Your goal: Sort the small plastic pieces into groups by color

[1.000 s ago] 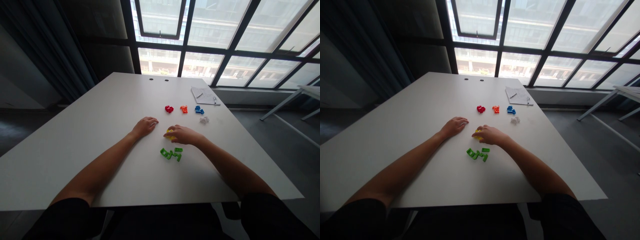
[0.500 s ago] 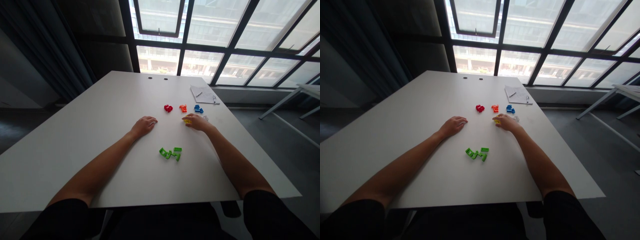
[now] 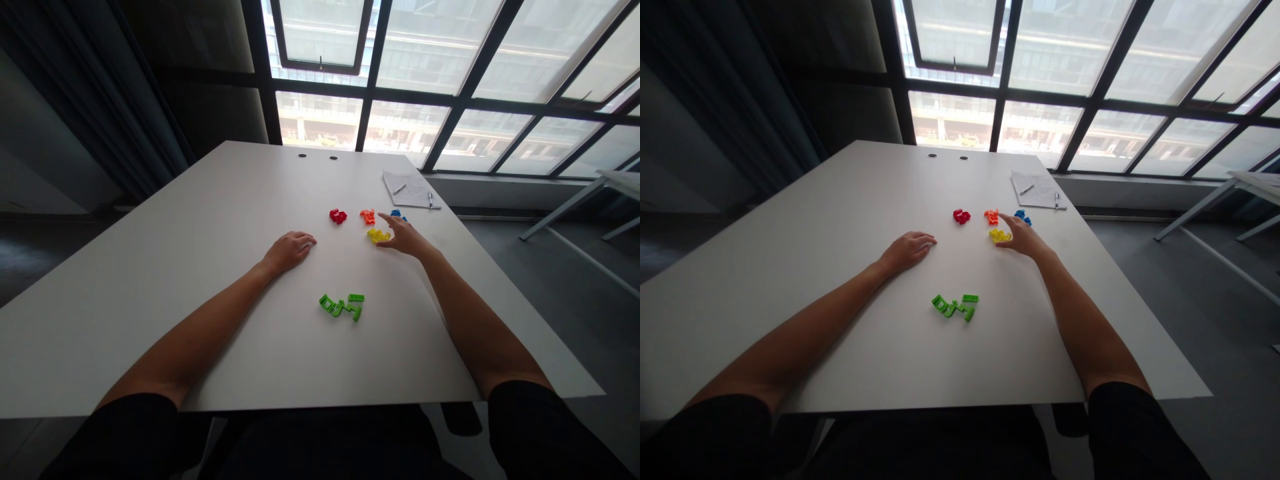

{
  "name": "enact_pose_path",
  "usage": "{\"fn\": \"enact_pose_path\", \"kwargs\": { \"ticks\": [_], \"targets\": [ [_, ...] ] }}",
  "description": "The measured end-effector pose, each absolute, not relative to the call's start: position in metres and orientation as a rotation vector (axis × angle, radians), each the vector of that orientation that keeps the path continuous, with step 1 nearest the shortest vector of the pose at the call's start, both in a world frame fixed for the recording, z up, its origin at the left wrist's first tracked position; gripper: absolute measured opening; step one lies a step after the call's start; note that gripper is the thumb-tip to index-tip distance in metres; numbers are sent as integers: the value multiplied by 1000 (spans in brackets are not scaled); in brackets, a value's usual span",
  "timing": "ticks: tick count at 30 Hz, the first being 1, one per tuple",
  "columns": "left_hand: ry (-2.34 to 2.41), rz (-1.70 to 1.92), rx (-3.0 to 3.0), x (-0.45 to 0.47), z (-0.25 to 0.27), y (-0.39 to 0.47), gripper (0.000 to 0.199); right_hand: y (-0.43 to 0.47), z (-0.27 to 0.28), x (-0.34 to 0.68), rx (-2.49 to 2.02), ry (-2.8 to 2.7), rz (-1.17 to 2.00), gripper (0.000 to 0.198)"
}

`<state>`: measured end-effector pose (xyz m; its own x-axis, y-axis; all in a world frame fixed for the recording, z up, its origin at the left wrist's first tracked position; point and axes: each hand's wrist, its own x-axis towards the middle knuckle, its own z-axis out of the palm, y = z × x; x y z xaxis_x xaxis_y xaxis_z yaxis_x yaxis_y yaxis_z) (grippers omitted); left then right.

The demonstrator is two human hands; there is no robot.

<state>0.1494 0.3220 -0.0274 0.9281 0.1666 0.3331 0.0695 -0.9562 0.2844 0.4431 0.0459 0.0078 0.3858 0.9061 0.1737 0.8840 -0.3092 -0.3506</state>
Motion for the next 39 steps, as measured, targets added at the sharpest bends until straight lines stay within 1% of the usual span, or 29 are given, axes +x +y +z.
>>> {"fn": "enact_pose_path", "kwargs": {
  "ticks": [3, 5, 7, 10, 13, 15, 19, 21, 23, 25, 29, 31, 34, 39],
  "targets": [
    [163, 526, 2816, 150, -28, 322, 35, 37, 22, 449, -2305, -1541, 129, 97],
    [163, 528, 2814, 150, -29, 323, 35, 32, 34, 448, -2342, -1560, 164, 93],
    [161, 529, 2814, 149, -29, 323, 35, 30, 48, 441, -2352, -1596, 233, 80],
    [158, 523, 2812, 149, -29, 323, 35, 32, 69, 417, -2263, -1695, 395, 52],
    [158, 517, 2811, 149, -28, 323, 36, 40, 81, 384, -2227, -1837, 508, 36],
    [157, 516, 2809, 149, -27, 322, 36, 47, 80, 362, -2228, -1950, 596, 31],
    [173, 512, 2787, 149, -27, 322, 36, 60, 64, 328, -2058, -2156, 1004, 31],
    [174, 517, 2784, 149, -27, 321, 36, 67, 54, 320, -1993, -2205, 1102, 27],
    [172, 522, 2795, 149, -27, 321, 36, 73, 44, 320, -1972, -2214, 1017, 16],
    [174, 524, 2811, 149, -26, 321, 36, 78, 35, 324, -1975, -2164, 800, 9],
    [167, 526, 2808, 149, -26, 320, 36, 86, 12, 335, -2147, -1819, 222, 18],
    [158, 528, 2795, 149, -26, 320, 36, 88, 0, 338, -2266, -1623, 14, 24],
    [166, 531, 2782, 149, -26, 320, 36, 93, -12, 342, -2408, -1488, -118, 28],
    [171, 524, 2792, 149, -26, 321, 36, 98, -17, 343, -2533, -1404, -97, 36]
  ]
}}
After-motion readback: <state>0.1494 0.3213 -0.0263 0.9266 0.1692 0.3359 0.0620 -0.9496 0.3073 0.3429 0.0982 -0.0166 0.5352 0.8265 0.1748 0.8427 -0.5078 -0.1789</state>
